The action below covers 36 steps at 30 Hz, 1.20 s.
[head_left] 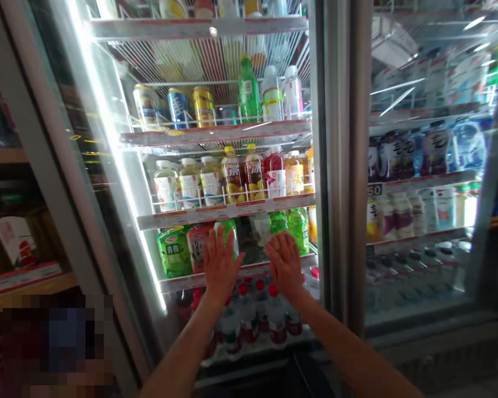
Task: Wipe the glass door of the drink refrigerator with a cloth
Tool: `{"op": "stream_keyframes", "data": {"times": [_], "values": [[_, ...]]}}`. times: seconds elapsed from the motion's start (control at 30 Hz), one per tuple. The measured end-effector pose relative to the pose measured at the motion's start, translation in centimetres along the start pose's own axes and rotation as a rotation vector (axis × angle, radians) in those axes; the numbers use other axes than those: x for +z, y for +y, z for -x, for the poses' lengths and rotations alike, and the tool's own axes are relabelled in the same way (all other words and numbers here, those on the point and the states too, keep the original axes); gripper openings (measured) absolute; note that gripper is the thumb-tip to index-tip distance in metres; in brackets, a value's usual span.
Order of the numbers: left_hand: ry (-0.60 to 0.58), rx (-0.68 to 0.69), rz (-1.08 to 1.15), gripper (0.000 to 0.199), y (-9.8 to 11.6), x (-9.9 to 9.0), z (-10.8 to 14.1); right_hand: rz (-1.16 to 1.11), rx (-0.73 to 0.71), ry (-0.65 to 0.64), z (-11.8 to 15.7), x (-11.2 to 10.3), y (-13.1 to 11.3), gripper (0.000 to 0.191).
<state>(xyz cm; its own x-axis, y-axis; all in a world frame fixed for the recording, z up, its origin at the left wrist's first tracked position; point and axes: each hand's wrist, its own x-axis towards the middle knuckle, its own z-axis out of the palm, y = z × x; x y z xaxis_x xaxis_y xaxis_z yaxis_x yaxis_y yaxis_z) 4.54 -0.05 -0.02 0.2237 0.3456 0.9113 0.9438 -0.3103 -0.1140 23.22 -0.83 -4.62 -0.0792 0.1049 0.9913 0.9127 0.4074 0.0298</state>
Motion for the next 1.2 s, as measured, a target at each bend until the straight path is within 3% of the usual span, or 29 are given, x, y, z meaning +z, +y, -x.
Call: {"op": "stream_keyframes", "data": {"times": [0.07,0.13,0.23,0.3,0.37,0.53,0.63,0.77,0.83,0.9,1.03,1.13,1.2], "values": [[-0.011,0.016,-0.010,0.061,-0.1,-0.1,0.2,-0.014,-0.074,-0.079,0.6,0.1,-0.6,0.044],[-0.023,0.023,-0.009,0.061,-0.1,-0.2,0.4,0.011,-0.058,-0.080,1.2,-0.6,0.8,0.044],[-0.039,0.007,0.005,0.062,0.0,-0.2,0.6,0.089,0.092,0.049,1.8,-2.2,4.3,0.046],[-0.045,-0.009,0.015,0.063,0.1,-0.1,0.7,0.109,0.148,0.118,1.9,-2.7,5.4,0.050],[-0.046,-0.015,0.021,0.065,0.2,-0.1,0.7,0.084,0.139,0.114,1.9,-2.3,4.6,0.055],[-0.040,0.003,-0.002,0.065,0.2,-0.2,1.0,-0.002,-0.007,-0.049,2.2,-0.3,0.1,0.053],[-0.050,0.002,-0.004,0.065,0.2,-0.1,1.2,0.035,-0.018,-0.077,2.5,-0.9,1.6,0.050],[-0.029,-0.013,0.015,0.065,0.4,0.3,1.4,0.145,0.124,0.098,1.8,-2.3,5.6,0.054],[-0.024,-0.025,0.027,0.065,0.6,0.4,1.5,0.134,0.139,0.141,1.4,-2.1,5.4,0.057],[-0.034,-0.031,0.033,0.066,0.6,0.3,1.5,0.080,0.091,0.100,1.5,-1.3,3.6,0.057],[-0.052,-0.009,-0.005,0.063,0.4,0.1,1.7,0.010,-0.143,-0.138,3.1,-0.2,0.0,0.050],[-0.056,-0.003,-0.015,0.061,0.2,0.2,1.9,0.029,-0.216,-0.205,4.0,-1.0,1.5,0.048],[-0.059,-0.004,0.002,0.062,0.2,0.3,2.0,0.070,-0.116,-0.102,3.2,-1.9,4.0,0.049]]}}
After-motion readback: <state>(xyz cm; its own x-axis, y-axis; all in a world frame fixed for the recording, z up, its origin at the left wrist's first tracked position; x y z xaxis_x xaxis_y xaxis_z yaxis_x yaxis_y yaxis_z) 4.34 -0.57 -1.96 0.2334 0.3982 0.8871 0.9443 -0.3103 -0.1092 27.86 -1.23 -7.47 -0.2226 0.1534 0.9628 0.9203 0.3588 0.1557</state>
